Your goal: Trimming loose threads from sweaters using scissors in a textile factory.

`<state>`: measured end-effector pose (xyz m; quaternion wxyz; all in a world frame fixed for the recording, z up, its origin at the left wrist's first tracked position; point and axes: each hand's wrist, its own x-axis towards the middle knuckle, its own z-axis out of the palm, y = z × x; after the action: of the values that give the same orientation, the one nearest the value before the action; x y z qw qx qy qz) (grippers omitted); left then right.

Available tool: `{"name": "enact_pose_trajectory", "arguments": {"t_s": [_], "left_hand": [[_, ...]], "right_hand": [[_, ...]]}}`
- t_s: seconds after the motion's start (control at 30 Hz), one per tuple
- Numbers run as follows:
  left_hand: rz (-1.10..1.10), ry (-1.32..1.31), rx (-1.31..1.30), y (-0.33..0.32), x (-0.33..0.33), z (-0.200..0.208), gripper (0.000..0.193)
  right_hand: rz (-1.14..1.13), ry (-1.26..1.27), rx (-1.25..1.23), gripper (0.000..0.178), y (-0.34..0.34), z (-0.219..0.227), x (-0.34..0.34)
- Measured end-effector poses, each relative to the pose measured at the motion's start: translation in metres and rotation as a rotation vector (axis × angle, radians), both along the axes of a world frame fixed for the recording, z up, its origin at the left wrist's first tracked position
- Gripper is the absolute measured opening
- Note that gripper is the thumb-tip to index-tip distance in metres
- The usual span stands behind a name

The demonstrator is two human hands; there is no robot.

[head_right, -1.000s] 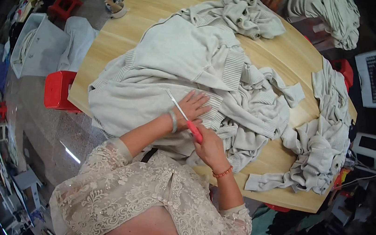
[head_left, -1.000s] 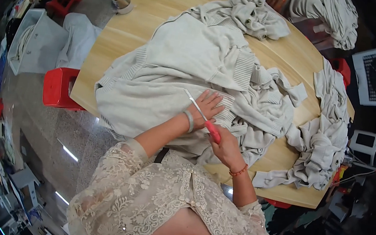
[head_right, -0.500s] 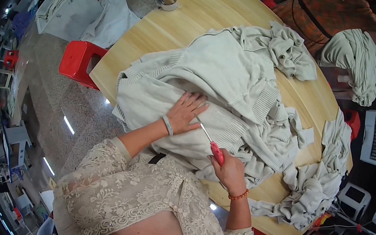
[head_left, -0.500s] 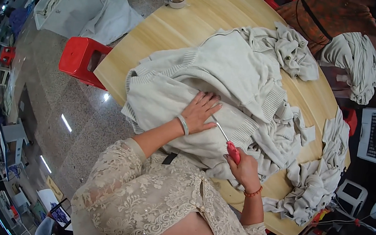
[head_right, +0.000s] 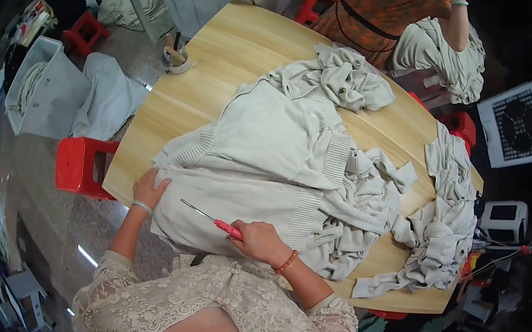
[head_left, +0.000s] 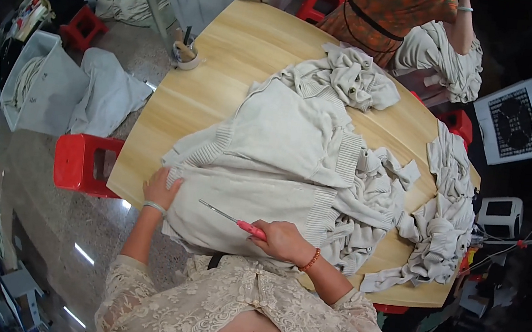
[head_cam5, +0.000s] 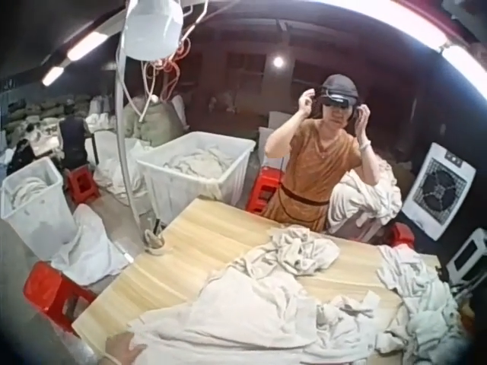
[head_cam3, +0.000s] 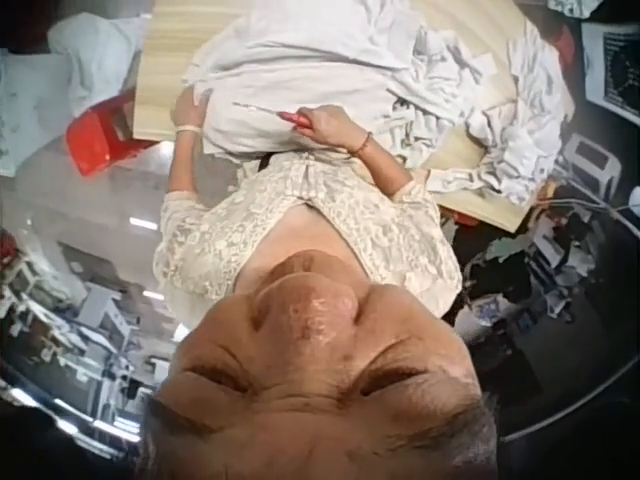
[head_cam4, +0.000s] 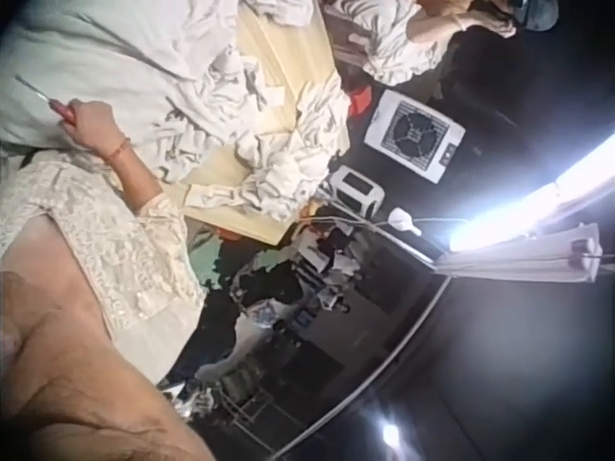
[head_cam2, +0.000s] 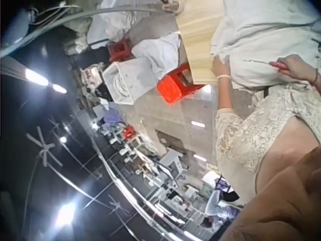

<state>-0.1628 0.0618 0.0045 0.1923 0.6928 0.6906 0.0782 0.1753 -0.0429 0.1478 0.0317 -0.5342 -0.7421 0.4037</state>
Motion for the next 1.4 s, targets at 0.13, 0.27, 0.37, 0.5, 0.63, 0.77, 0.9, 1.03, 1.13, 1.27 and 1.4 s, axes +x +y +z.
{"name": "enact_pose_trajectory", "arguments": {"t_s": [0.13,0.27,0.37,0.5,0.63,0.77,0.9,1.03,1.13,1.27,1.4], "left_hand": [[-0.043,-0.028,0.084,0.051,-0.001,0.001,0.052],[0.208,-0.898,-0.383,0.13,0.07,-0.003,0.041],[0.307,-0.991,-0.746,0.175,0.139,0.009,0.029],[0.211,-1.107,-0.753,0.205,0.161,-0.016,0.025],[0.262,-1.186,-0.429,0.227,0.146,-0.015,0.02],[-0.558,-0.899,0.139,0.15,0.203,0.121,0.014],[-1.533,-0.479,0.054,0.033,0.175,0.158,0.015],[-1.469,-0.313,-0.097,-0.004,0.128,0.106,0.018],[-1.333,-0.297,-0.129,-0.008,0.119,0.105,0.026],[-1.019,-0.312,0.009,-0.013,0.108,0.119,0.038],[-0.809,-0.313,0.158,-0.001,0.105,0.13,0.042]], "right_hand": [[-0.302,0.019,0.071,0.034,-0.002,-0.013,0.018],[-0.586,0.007,0.164,0.034,-0.002,-0.001,0.033],[-0.717,-0.021,0.244,0.034,-0.008,-0.005,0.05],[-0.85,-0.024,0.284,0.035,-0.02,-0.009,0.064],[-0.916,-0.216,0.372,0.024,-0.019,-0.016,0.077],[-1.186,-0.363,0.095,0.042,-0.017,-0.01,0.126],[-1.368,0.207,0.128,0.036,0.02,0.003,0.145],[-1.278,0.323,0.112,0.043,0.053,-0.012,0.146],[-1.107,-0.007,0.012,0.06,0.069,-0.036,0.141],[-0.998,0.023,0.085,0.081,0.06,-0.05,0.112],[-0.982,-0.111,0.09,0.081,0.015,-0.043,0.1]]}}
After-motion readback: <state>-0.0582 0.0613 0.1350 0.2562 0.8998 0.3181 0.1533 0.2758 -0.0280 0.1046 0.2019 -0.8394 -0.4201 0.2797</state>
